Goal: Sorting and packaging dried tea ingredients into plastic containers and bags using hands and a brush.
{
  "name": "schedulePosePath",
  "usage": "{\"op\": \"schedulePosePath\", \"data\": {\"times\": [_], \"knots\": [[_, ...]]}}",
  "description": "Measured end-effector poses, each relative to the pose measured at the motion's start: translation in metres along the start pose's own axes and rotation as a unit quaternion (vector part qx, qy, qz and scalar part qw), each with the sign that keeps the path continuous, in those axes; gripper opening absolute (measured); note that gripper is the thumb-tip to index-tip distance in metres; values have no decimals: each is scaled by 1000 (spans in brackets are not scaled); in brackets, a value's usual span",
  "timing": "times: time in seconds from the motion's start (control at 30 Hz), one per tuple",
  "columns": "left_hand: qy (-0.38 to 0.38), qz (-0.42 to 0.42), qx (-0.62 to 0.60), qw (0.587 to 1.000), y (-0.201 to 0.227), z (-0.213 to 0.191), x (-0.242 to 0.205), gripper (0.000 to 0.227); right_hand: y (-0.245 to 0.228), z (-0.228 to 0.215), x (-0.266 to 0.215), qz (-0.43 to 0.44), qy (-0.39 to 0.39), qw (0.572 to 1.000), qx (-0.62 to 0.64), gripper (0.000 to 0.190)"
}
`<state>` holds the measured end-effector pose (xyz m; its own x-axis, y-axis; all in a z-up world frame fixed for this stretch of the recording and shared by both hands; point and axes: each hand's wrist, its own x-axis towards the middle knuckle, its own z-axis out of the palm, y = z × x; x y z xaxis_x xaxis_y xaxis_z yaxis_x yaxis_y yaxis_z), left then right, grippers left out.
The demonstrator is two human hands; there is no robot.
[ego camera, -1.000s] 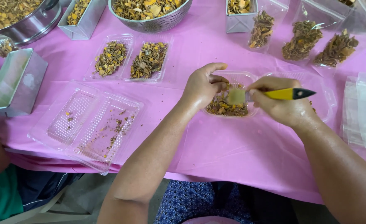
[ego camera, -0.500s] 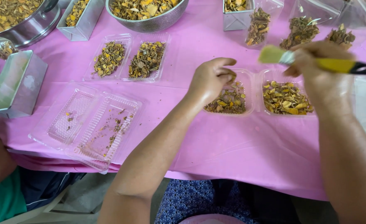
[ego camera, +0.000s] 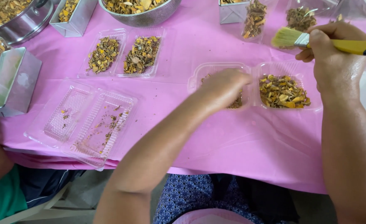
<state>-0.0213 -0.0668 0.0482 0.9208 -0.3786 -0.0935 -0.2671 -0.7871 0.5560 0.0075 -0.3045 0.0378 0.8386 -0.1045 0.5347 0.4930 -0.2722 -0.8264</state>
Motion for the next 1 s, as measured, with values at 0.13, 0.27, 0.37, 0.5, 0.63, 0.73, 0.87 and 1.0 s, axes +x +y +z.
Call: {"op": "schedulePosePath", "data": {"times": [0.13, 0.27, 0.37, 0.5, 0.63, 0.73, 0.87, 1.0], "knots": [[-44, 67, 140, 987, -55, -5, -16, 28, -12, 6, -6, -9, -8, 999, -34, 17], [-107, 12, 147, 983, -55, 0, -18, 20, -20, 15, -11, -19, -23, 999, -37, 14], [-90, -3, 156, 984, -75, 26, 10, 19, -25, 18, -13, -21, -35, 997, -62, 17], [-62, 4, 141, 988, -57, 0, -10, 34, -20, 19, -13, -20, -37, 997, -58, 17], [18, 70, 138, 988, -86, 4, 6, 9, -33, 24, -17, -26, -53, 997, -46, 17], [61, 40, 62, 995, -82, -5, -2, 21, -45, 32, -21, 23, -115, 991, -61, 10], [54, -38, 11, 998, -78, -10, -4, 22, -55, 45, -34, 57, -190, 980, -24, 14], [30, -100, -122, 987, -57, -26, -19, 24, -49, 56, -51, -31, -171, 983, 62, 15]]}}
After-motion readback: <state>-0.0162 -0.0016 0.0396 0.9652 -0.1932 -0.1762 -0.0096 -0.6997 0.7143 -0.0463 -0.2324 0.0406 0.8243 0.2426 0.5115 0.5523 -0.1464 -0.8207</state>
